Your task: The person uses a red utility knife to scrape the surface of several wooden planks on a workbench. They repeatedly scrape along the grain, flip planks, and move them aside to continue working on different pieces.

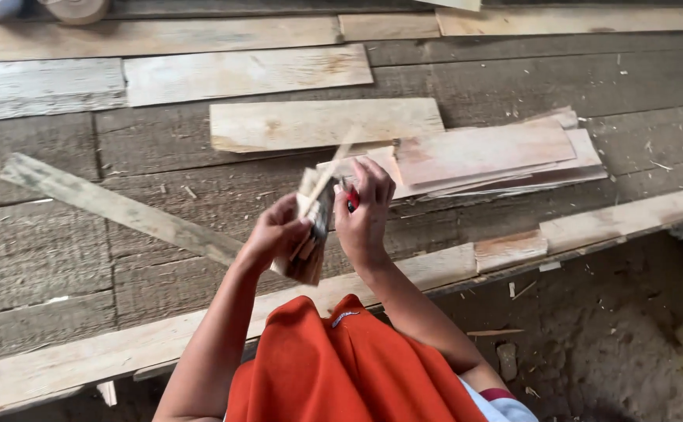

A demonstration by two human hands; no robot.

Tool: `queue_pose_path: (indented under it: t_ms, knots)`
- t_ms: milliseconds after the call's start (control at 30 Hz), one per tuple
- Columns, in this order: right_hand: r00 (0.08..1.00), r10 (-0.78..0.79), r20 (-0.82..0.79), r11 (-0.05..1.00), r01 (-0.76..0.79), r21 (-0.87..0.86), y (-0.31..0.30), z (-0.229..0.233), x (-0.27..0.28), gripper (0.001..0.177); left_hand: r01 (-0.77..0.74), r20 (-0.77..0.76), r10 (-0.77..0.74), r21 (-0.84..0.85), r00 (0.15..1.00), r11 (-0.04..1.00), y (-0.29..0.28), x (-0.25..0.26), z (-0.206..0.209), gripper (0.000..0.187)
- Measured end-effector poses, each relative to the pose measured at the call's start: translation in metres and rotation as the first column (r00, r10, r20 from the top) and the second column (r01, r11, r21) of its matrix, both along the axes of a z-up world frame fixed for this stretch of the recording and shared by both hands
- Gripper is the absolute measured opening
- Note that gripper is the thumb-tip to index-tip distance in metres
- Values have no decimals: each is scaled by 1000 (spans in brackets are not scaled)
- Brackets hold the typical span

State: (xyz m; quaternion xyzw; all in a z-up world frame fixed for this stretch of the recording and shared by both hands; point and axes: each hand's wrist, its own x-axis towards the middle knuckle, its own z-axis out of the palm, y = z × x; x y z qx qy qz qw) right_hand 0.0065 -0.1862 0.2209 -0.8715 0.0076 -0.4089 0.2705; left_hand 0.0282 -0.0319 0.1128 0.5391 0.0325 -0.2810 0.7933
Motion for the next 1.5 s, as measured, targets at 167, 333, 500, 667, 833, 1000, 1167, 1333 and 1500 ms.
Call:
queue_pose_path:
  t_ms: [167,333,500,667,833,1000,1167,1333,1500]
  knots:
    - [978,31,-208,1000,-29,10,-33,12,-32,27,386,184,-433,242,883,890,-89,-25,-119,53]
    - [746,34,-665,999,-39,7,-90,-61,-52,31,298,417,-565,549,712,781,-168,-31,-156,28]
    - [656,-70,-751,996,81,-22,-114,-35,-53,20,-47,509,-773,845,379,533,-196,-38,-203,15]
    - [604,-136,-786,990,105,-91,-146,-61,-28,39,-350,600,-644,800,474,487,-172,-6,-66,22]
    - [705,-90,-704,979,191,66,-164,-93,-15,35,-263,427,-806,902,411,343,-193,14,-7,82]
    - [773,-67,-630,809,411,419,-162,-110,-12,27,-147,223,-935,971,274,189,-216,36,1,112]
    - [745,-40,-665,680,508,529,-170,-120,-10,26,-180,350,-910,932,225,314,-218,50,-12,106]
    - [821,-102,-562,712,454,535,-163,-112,-6,20,-173,419,-882,905,216,388,-219,60,-11,92]
    - [871,-254,-421,733,457,504,-171,-107,-1,17,-157,401,-871,915,285,370,-227,78,15,79]
